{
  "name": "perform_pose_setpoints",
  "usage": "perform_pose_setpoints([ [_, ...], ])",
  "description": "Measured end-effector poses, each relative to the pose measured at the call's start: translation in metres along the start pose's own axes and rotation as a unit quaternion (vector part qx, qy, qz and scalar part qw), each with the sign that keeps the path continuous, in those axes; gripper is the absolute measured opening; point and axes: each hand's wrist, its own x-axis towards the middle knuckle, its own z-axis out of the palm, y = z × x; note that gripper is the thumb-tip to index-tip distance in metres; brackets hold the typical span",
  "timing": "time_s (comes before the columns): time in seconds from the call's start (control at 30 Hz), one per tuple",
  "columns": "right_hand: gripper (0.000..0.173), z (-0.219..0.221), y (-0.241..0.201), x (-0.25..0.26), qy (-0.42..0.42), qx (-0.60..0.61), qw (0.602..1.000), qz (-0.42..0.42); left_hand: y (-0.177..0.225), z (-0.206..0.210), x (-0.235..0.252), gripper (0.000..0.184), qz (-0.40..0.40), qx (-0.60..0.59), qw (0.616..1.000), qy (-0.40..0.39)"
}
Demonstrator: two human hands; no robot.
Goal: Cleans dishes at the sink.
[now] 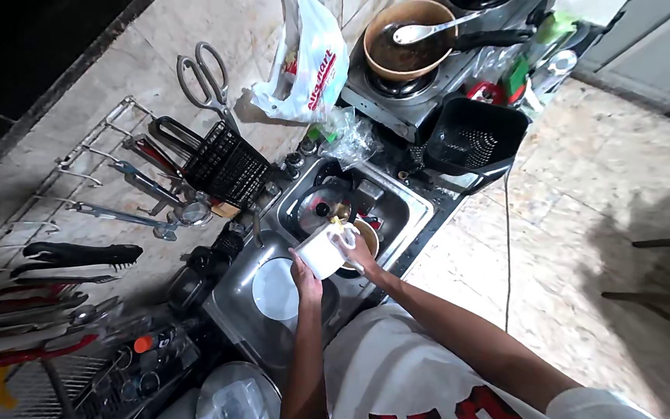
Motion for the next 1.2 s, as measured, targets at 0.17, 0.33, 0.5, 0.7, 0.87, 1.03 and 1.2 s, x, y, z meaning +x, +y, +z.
perform_pose_setpoints([
  [0.17, 0.052, 0.015, -0.002, -0.015, 0.01, -0.11, 0.984, -0.136, 0.016, 0.007, -0.008, 0.055, 0.063, 0.04, 0.997, 0.011],
  [0.33, 0.045, 0.023, -0.017, -0.047, -0.112, -0.259, 0.919, -0.275, 0.01, 0.014, -0.02, 0.054, 0.12, 0.045, 0.992, -0.015],
  [0.5, 0.044, 0.022, -0.042, 0.003, -0.078, -0.117, 0.981, -0.133, 0.003, 0.013, -0.025, 0.048, 0.163, 0.136, 0.977, 0.005],
  [0.7, 0.041, 0.021, -0.029, -0.039, -0.079, -0.188, 0.925, -0.322, 0.009, 0.008, -0.027, 0.063, 0.124, 0.143, 0.981, -0.05],
  [0.87, 0.039, 0.009, -0.074, -0.012, -0.144, -0.228, 0.946, -0.183, 0.002, -0.005, -0.022, 0.045, 0.253, 0.236, 0.932, -0.105],
  [1.03, 0.031, 0.004, -0.049, 0.041, -0.212, 0.002, 0.977, 0.002, 0.016, -0.008, -0.045, 0.027, 0.272, 0.318, 0.891, -0.177],
  [1.2, 0.052, -0.002, -0.021, 0.032, -0.295, 0.448, 0.821, 0.197, 0.014, -0.001, -0.065, 0.023, 0.364, 0.265, 0.873, -0.186],
])
